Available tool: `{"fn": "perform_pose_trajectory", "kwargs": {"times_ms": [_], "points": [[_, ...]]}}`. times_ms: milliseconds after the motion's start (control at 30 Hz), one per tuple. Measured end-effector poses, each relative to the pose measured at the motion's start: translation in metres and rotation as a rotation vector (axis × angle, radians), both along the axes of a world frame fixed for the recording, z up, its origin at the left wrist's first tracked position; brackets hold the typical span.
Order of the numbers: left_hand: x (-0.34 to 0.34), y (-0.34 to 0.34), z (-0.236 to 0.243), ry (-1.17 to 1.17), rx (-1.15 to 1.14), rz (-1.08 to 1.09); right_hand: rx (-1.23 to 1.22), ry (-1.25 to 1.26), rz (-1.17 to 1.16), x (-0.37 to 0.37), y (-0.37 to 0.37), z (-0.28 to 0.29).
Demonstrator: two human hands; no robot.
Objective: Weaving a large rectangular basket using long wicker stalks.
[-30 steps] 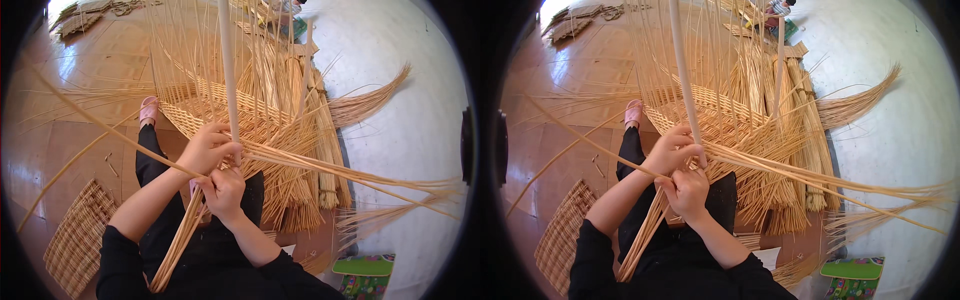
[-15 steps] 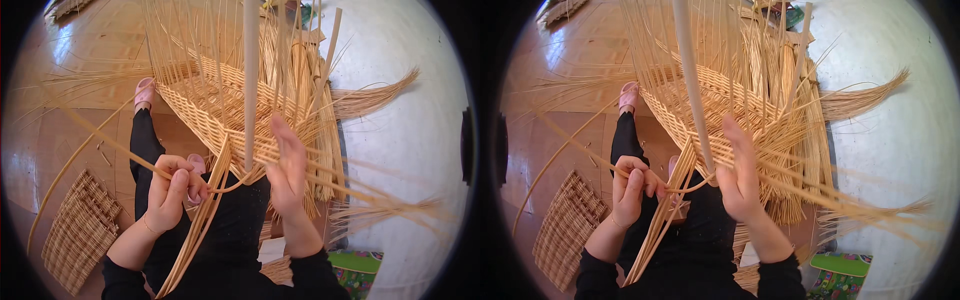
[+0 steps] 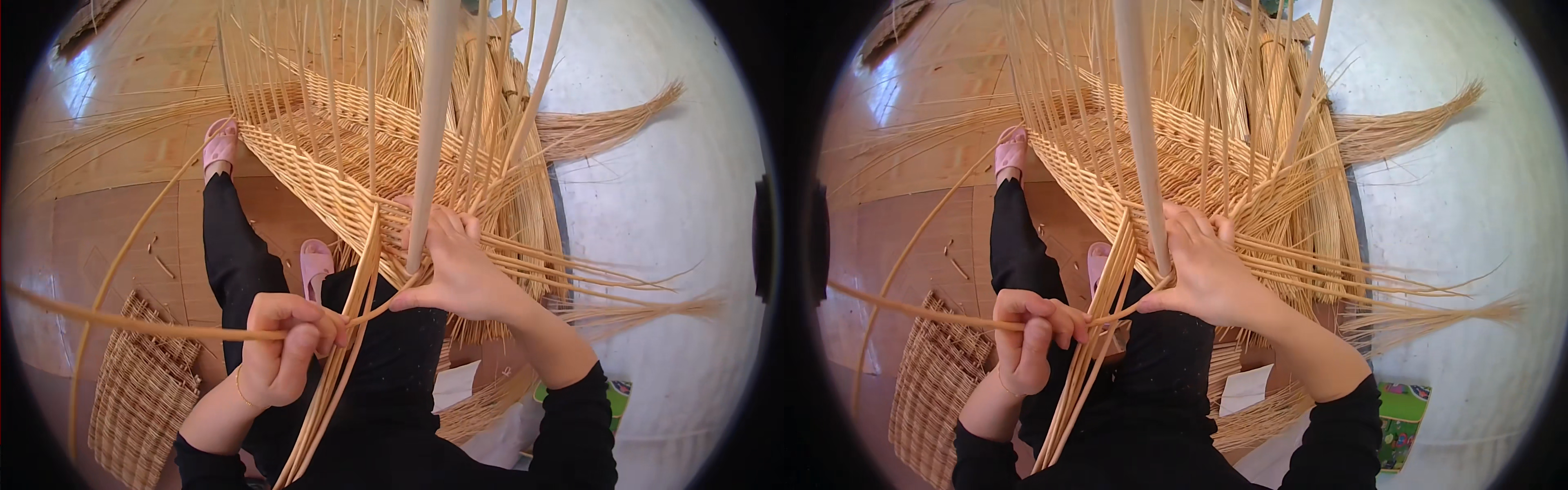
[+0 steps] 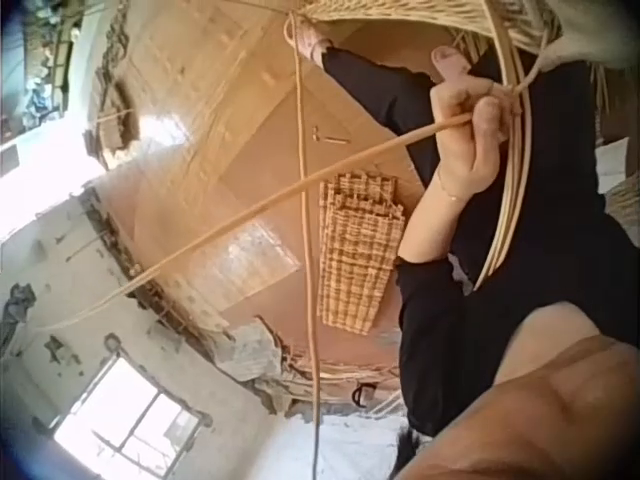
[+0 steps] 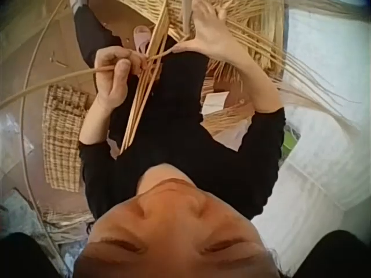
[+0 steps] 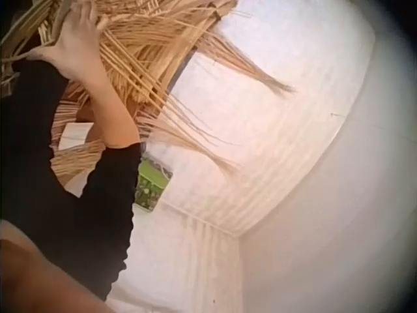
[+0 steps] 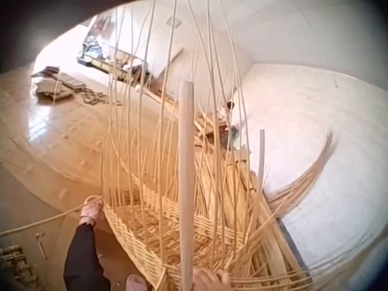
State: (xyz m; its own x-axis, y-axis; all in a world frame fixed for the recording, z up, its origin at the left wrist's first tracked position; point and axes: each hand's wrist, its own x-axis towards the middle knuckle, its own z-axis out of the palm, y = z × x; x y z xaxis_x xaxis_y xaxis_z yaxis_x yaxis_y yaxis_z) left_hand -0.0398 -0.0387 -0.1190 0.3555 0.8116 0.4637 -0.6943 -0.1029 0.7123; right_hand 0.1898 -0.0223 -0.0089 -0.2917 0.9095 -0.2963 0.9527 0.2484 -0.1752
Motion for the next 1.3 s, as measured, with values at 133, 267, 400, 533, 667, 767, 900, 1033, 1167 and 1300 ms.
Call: {"fn": "perform_pose_trajectory", "kwargs": {"times_ms": [133, 267, 400, 533, 667, 767, 900, 1033, 1167, 1300], "points": [[-0.006, 0.015, 0.01, 0.261, 0.097, 0.058, 0.141, 0.039, -0.058, -0.004, -0.002, -0.007], [-0.004, 0.065, 0.037, 0.613, 0.231, 0.12, 0.374, 0.06, -0.048, -0.003, -0.008, -0.024], [0.009, 0.109, 0.062, 0.869, 0.165, -0.047, 0.52, 0.059, -0.055, -0.008, -0.01, -0.034], [0.044, 0.128, 0.074, 0.838, 0.144, -0.032, 0.719, 0.069, -0.077, -0.012, -0.007, -0.053], [0.07, 0.13, 0.086, 0.807, -0.091, -0.071, 0.794, 0.071, -0.093, -0.005, -0.001, -0.063], [0.063, 0.127, 0.097, 0.862, -0.1, -0.284, 0.887, 0.131, -0.086, -0.006, 0.001, -0.065], [0.065, 0.116, 0.112, 0.862, -0.237, -0.431, 0.908, 0.163, -0.071, -0.01, 0.003, -0.065], [0.075, 0.108, 0.115, 0.833, -0.417, -0.357, 0.83, 0.117, -0.043, -0.01, -0.001, -0.056], [0.059, 0.107, 0.105, 0.842, -0.348, -0.269, 0.239, 0.666, -0.258, -0.008, 0.011, -0.006], [0.063, 0.107, 0.118, 0.857, -0.318, -0.298, 0.352, 0.977, -0.167, 0.017, 0.058, 0.004]]}}
